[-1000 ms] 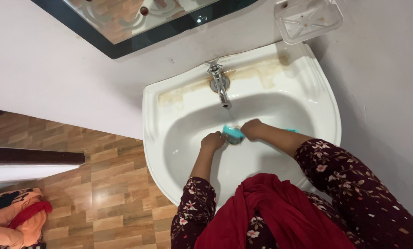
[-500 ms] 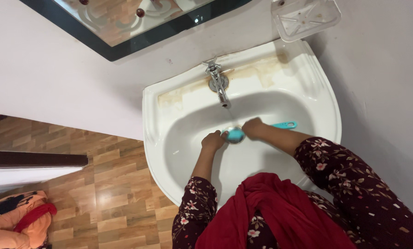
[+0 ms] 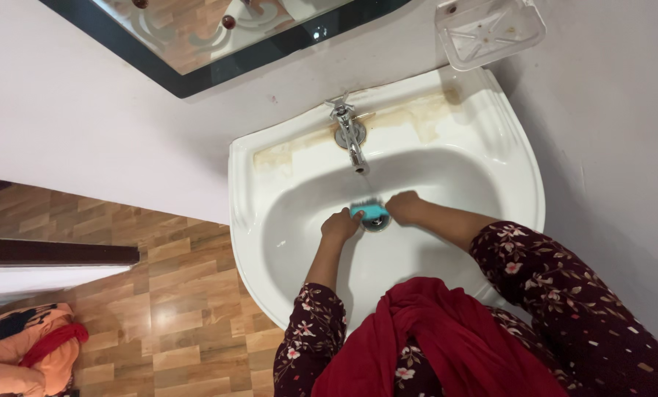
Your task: The person cleans the surface of a bathroom sink and faucet using a handheld brush.
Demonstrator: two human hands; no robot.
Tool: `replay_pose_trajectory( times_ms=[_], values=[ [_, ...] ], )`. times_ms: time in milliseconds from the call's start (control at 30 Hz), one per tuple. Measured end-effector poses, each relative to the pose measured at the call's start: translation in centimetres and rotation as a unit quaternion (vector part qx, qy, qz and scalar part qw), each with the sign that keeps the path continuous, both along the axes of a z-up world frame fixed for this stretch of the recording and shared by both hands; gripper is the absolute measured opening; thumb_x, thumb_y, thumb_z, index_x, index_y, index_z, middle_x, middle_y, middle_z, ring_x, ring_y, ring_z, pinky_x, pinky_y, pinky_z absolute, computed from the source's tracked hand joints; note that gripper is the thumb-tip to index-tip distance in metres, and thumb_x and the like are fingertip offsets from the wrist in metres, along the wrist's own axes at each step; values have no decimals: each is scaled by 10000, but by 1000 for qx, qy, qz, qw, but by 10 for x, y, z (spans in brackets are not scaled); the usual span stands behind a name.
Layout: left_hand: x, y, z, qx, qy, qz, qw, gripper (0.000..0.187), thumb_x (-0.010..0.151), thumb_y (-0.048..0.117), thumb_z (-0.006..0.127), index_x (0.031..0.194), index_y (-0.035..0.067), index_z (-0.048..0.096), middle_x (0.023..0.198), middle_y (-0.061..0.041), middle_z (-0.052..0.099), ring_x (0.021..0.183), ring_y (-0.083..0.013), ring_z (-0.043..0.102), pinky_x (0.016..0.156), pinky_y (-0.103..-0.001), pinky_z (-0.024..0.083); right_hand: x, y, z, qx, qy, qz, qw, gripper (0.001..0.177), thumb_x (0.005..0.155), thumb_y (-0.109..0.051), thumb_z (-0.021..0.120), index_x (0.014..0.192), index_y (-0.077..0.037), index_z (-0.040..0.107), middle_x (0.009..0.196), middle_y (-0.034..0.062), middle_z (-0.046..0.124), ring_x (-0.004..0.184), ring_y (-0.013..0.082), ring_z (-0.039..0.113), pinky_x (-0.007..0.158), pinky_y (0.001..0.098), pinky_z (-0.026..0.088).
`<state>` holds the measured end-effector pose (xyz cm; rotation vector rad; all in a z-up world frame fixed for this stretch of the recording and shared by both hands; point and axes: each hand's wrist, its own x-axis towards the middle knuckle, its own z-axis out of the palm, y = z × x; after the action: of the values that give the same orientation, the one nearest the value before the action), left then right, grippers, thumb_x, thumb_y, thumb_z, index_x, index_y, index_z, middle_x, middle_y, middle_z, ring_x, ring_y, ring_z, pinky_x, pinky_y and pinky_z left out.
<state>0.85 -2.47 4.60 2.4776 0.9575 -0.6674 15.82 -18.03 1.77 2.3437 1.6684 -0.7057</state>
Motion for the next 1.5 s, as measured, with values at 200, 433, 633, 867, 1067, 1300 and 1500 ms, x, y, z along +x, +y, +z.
replay_pose_trajectory(
  times_ms=[200, 433, 633, 867, 1067, 1300, 1500],
  values=[
    [1, 4, -6, 11, 12, 8, 1000, 682, 1014, 654, 373, 1305, 92, 624, 1228, -168, 708, 1160, -331, 676, 945, -467, 541, -17, 5, -19, -70, 114, 76, 988, 519, 794, 8, 597, 1253, -224, 673, 1185, 92, 690, 1079, 335, 669, 856, 463, 546],
    [0, 2, -5, 8, 12, 3, 1000, 681, 1011, 649, 380, 1283, 82, 642, 1220, -165, 719, 1157, -323, 685, 946, -460, 545, -2, 6, -12, -95, 40, 77, 992, 326, 850, -77, 605, 1120, -70, 787, 1093, 150, 755, 992, 309, 736, 819, 429, 575],
    [0, 5, -13, 14, -10, 8, 1000, 685, 1007, 640, 408, 1303, 54, 601, 1190, -193, 718, 1128, -347, 691, 917, -466, 555, -15, 5, 45, -124, 72, 58, 988, 397, 830, -49, 596, 1182, -155, 745, 1049, 135, 762, 941, 292, 746, 797, 446, 578],
    [-1, 7, -17, 19, -9, 3, 1000, 699, 999, 655, 409, 1309, 57, 597, 1198, -194, 712, 1127, -345, 687, 910, -472, 556, -19, 9, 44, -196, 196, 40, 960, 390, 873, -127, 611, 1252, -134, 700, 1061, 182, 718, 887, 306, 738, 752, 452, 585],
    [-2, 2, -12, 19, -10, 2, 1000, 704, 997, 659, 416, 1321, 57, 584, 1185, -194, 725, 1123, -350, 694, 904, -471, 563, -7, 2, 24, -21, 50, -13, 998, 301, 844, -170, 635, 1083, -92, 801, 1028, 142, 756, 894, 303, 709, 735, 456, 560],
    [1, 6, -17, 20, -7, -9, 1000, 689, 1004, 656, 400, 1289, 70, 623, 1222, -195, 701, 1145, -355, 676, 935, -480, 543, -46, 4, 38, -251, 367, 64, 893, 284, 956, -228, 629, 1212, -136, 714, 1003, 346, 656, 687, 292, 592, 655, 449, 475],
    [0, 2, -13, 5, 3, -6, 1000, 684, 994, 652, 400, 1268, 73, 641, 1214, -182, 719, 1146, -338, 688, 936, -470, 556, 0, 6, 26, -26, 54, -37, 998, 288, 847, -147, 631, 1070, -93, 804, 1033, 140, 765, 919, 301, 739, 745, 444, 582]
  ],
)
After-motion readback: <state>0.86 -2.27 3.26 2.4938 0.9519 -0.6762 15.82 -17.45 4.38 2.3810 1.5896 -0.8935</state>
